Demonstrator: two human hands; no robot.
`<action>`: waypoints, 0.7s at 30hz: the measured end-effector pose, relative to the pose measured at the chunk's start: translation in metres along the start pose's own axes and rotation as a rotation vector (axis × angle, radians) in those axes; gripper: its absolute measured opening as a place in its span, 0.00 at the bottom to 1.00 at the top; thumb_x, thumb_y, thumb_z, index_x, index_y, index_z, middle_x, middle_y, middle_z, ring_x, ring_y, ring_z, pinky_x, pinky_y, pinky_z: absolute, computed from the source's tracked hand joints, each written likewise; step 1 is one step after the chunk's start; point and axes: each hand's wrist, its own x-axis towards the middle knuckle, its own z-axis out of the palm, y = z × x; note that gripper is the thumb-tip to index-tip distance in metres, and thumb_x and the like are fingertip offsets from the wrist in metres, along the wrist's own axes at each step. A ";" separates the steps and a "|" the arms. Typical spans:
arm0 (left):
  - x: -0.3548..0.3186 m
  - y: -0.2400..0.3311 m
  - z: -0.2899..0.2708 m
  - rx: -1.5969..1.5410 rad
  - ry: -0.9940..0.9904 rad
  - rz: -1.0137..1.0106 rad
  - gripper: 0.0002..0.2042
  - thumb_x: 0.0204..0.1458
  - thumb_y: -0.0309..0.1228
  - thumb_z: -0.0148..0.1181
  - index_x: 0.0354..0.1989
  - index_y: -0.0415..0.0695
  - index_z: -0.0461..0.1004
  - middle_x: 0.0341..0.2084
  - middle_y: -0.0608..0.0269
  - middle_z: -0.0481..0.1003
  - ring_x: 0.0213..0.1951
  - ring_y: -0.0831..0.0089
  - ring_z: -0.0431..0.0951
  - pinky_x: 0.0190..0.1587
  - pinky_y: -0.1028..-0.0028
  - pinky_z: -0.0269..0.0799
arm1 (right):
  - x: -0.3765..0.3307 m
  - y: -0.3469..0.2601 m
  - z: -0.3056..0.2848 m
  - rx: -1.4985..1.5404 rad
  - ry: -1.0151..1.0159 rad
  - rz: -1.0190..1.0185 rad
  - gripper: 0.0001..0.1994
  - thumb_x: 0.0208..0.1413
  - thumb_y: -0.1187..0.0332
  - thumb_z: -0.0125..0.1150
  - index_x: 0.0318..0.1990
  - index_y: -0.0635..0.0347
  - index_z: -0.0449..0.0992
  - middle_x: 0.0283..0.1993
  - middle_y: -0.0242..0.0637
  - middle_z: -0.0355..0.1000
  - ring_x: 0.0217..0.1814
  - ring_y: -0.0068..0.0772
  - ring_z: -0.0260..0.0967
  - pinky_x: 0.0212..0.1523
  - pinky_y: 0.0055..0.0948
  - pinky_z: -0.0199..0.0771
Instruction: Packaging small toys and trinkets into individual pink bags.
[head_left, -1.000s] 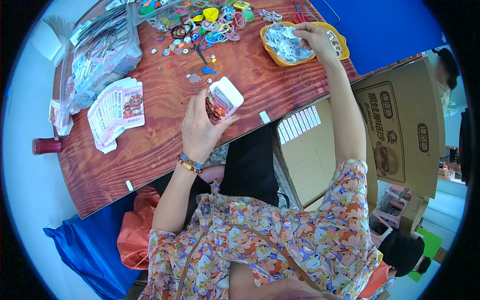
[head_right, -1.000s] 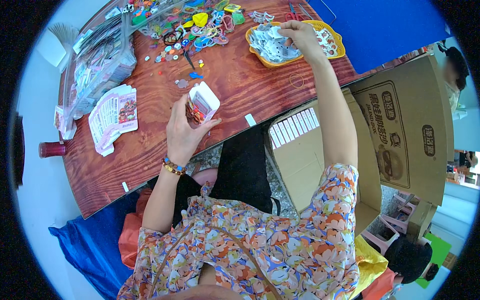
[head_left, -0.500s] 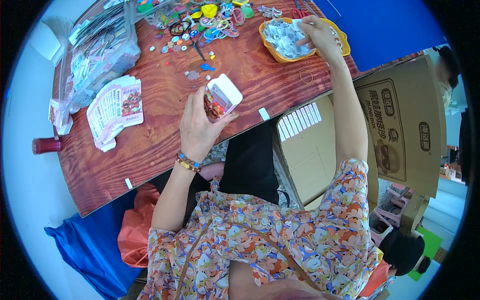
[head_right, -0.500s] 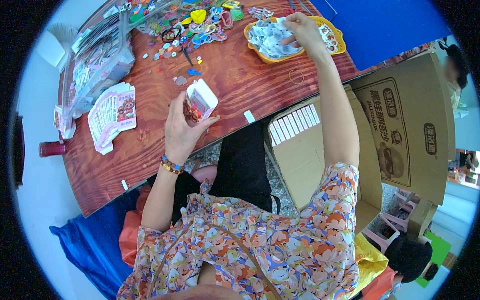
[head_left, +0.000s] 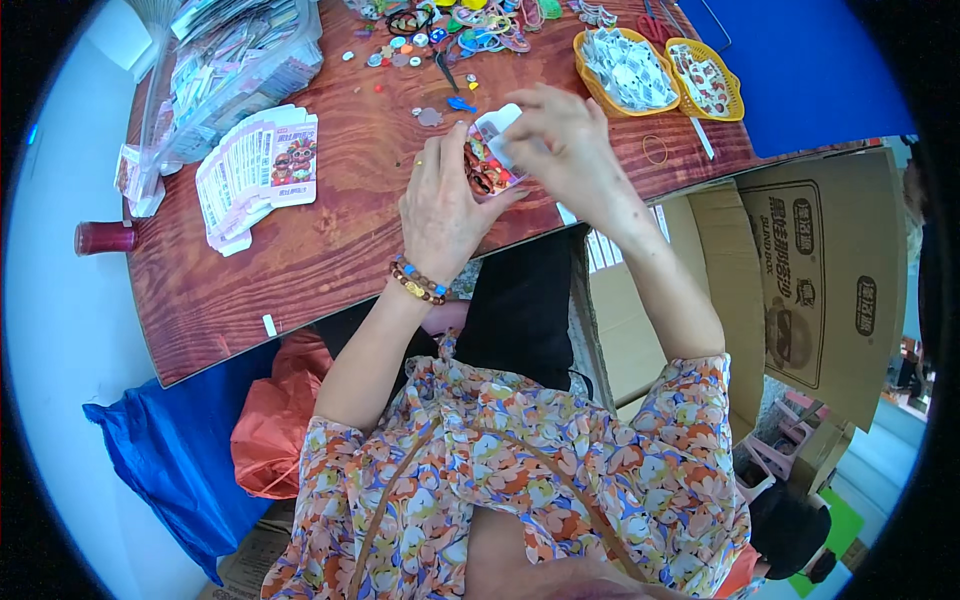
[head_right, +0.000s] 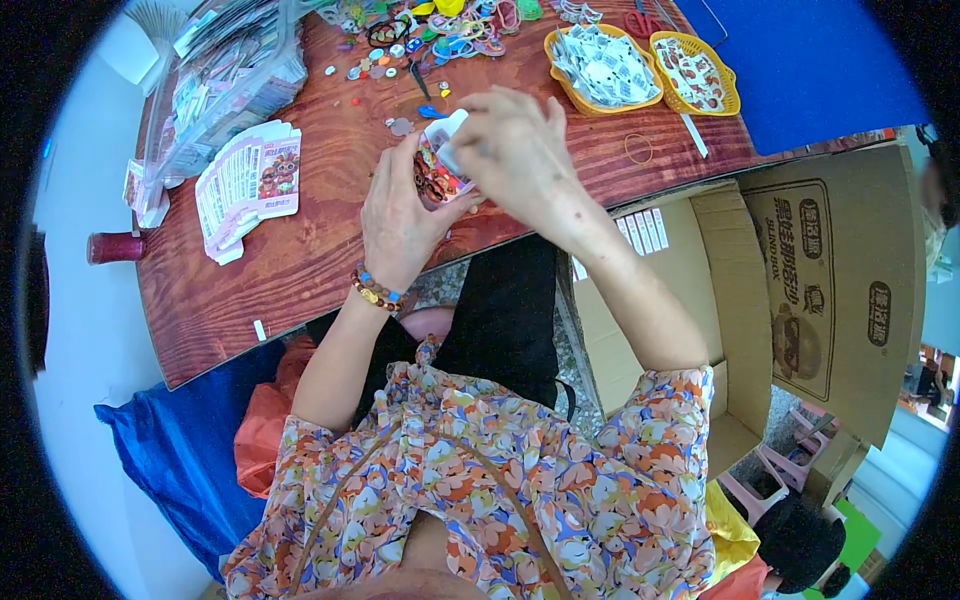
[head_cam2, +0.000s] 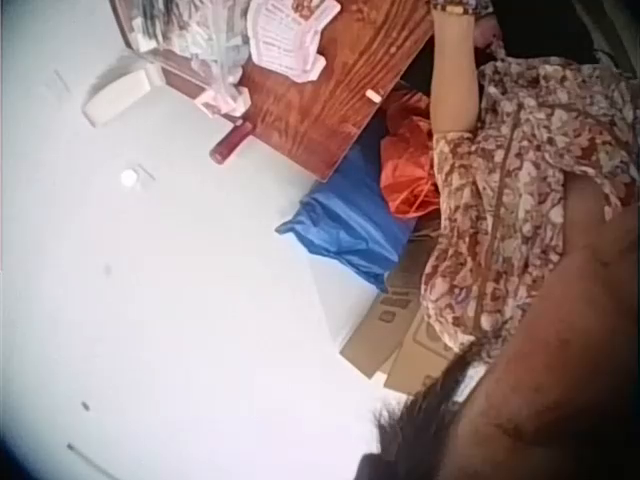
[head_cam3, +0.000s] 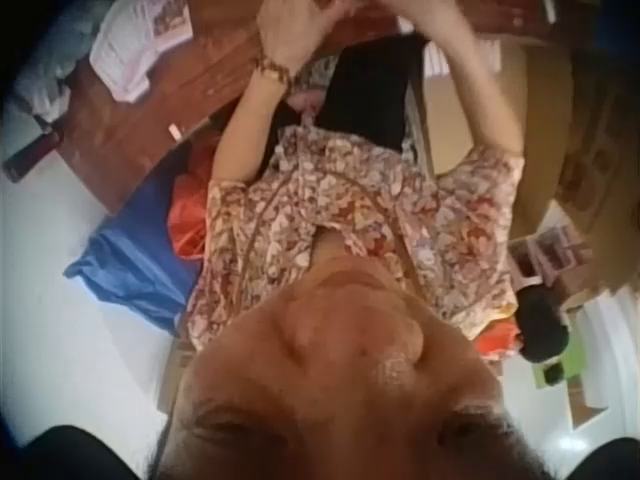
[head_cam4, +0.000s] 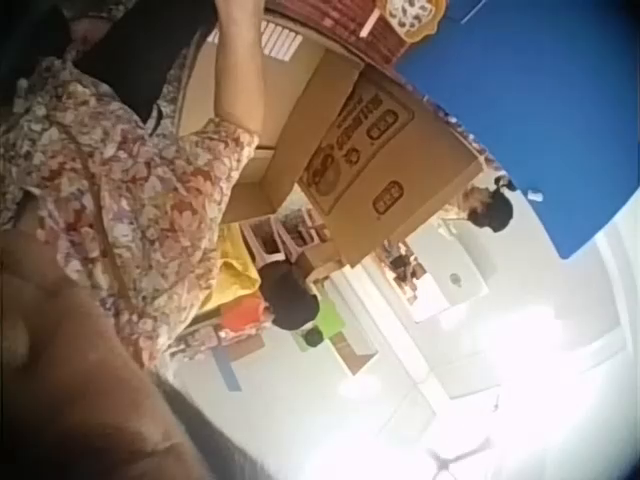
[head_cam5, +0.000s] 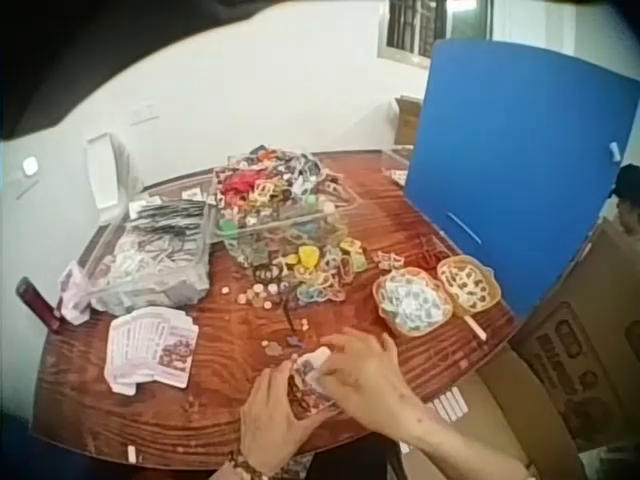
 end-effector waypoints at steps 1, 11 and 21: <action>0.000 0.000 0.001 -0.008 -0.004 0.008 0.40 0.36 0.39 0.78 0.59 0.40 0.64 0.42 0.52 0.71 0.46 0.52 0.75 0.44 0.59 0.75 | -0.001 -0.002 -0.001 -0.008 0.004 0.008 0.07 0.55 0.69 0.65 0.40 0.59 0.81 0.61 0.45 0.70 0.65 0.39 0.66 0.58 0.32 0.66; -0.014 -0.017 -0.012 -0.148 -0.013 -0.085 0.41 0.35 0.42 0.81 0.57 0.37 0.66 0.43 0.51 0.73 0.44 0.55 0.76 0.45 0.62 0.73 | 0.025 0.226 -0.096 -0.156 0.419 0.597 0.16 0.57 0.60 0.62 0.51 0.56 0.80 0.48 0.42 0.79 0.50 0.36 0.77 0.48 0.36 0.75; -0.014 -0.021 -0.014 -0.087 0.031 -0.018 0.42 0.35 0.42 0.81 0.57 0.37 0.65 0.44 0.50 0.72 0.45 0.55 0.76 0.46 0.62 0.74 | 0.025 0.282 -0.099 -0.580 0.050 0.904 0.19 0.53 0.53 0.65 0.50 0.48 0.80 0.47 0.37 0.80 0.50 0.40 0.78 0.51 0.40 0.75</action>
